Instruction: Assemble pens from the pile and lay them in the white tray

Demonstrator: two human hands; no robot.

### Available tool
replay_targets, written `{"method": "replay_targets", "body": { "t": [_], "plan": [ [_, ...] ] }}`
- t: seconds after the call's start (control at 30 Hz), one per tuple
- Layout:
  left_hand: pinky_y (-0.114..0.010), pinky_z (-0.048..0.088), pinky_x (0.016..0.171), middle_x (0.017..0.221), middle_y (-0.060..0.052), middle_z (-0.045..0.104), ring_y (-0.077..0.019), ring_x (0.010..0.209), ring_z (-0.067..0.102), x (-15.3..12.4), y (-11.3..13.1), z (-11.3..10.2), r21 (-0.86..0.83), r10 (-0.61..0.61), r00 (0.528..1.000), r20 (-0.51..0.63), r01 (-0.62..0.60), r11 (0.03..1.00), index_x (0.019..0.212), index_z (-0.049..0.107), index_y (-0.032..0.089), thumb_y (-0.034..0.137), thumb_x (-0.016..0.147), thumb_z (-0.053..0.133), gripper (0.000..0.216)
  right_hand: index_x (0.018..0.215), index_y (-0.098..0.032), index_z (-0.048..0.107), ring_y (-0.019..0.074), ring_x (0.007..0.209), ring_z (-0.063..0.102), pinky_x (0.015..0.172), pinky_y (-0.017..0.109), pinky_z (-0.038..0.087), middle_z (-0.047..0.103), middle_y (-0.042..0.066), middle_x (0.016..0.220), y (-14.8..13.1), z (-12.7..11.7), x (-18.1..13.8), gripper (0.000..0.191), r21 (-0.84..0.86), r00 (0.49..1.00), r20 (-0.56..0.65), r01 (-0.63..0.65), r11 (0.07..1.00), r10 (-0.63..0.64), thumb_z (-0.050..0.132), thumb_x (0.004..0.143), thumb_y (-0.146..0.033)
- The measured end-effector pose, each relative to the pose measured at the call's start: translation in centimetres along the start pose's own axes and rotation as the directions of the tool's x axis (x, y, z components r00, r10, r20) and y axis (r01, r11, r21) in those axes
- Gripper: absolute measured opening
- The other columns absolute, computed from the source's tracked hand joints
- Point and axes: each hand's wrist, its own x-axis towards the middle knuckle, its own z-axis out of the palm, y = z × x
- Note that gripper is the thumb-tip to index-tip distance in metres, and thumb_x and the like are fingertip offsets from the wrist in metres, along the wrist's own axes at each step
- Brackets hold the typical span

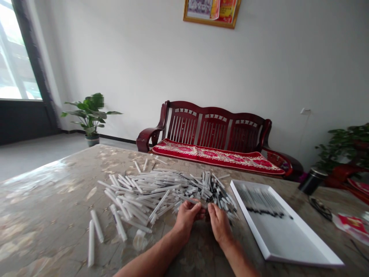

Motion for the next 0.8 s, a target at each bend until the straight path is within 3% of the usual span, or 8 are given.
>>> {"method": "replay_targets", "body": {
  "t": [0.17,0.27,0.4,0.57,0.8],
  "plan": [
    [-0.023,0.05,0.051,0.059,0.001,0.066,-0.0142,0.056,0.064,0.19,-0.14,-0.08,0.047,0.021,1.0,-0.001,-0.021,0.999,0.07,0.062,0.015,0.042,0.044,0.091,0.047,0.081,-0.024,0.058,0.0178,0.071,0.063,0.063,0.026,0.045,0.066,0.0,0.073,-0.19,-0.2,-0.01,0.038,0.072,0.998,0.044,0.029,0.997,-0.033,0.038,0.095,-0.052],
    [-0.024,0.049,0.05,0.056,0.003,0.065,-0.0137,0.052,0.062,0.47,-0.52,-0.16,0.063,0.033,0.999,0.006,-0.034,0.997,0.07,0.06,0.016,0.042,0.043,0.091,0.048,0.074,-0.023,0.057,0.0187,0.064,0.06,0.059,0.027,0.042,0.064,0.001,0.066,0.29,0.03,0.15,0.046,0.051,0.997,0.07,-0.021,0.998,0.017,0.034,0.095,-0.056],
    [-0.024,0.05,0.051,0.057,0.003,0.065,-0.0135,0.053,0.063,0.69,-0.69,-0.29,0.069,0.041,0.999,-0.015,-0.04,0.997,0.07,0.061,0.016,0.042,0.046,0.09,0.046,0.077,-0.023,0.06,0.0203,0.068,0.062,0.062,0.029,0.043,0.067,0.004,0.07,0.5,0.03,0.24,0.052,0.094,0.991,0.126,-0.065,0.993,0.053,0.027,0.096,-0.058],
    [-0.024,0.05,0.051,0.059,0.002,0.066,-0.0142,0.055,0.064,0.51,-0.58,-0.35,0.074,0.027,1.0,-0.01,-0.026,0.997,0.071,0.061,0.016,0.041,0.045,0.09,0.046,0.078,-0.024,0.054,0.0192,0.07,0.061,0.062,0.027,0.043,0.064,0.001,0.071,0.14,-0.13,0.2,0.039,0.123,0.996,0.089,-0.042,0.991,0.031,0.041,0.092,-0.057],
    [-0.023,0.05,0.05,0.056,0.003,0.065,-0.0127,0.052,0.062,0.45,-0.48,-0.32,0.079,0.025,1.0,-0.011,-0.024,0.997,0.07,0.061,0.016,0.042,0.045,0.09,0.046,0.074,-0.025,0.056,0.0203,0.064,0.059,0.059,0.029,0.042,0.064,0.002,0.066,0.12,-0.06,0.1,0.048,0.119,0.987,0.131,-0.111,0.987,0.095,0.03,0.094,-0.06]
  ]
}}
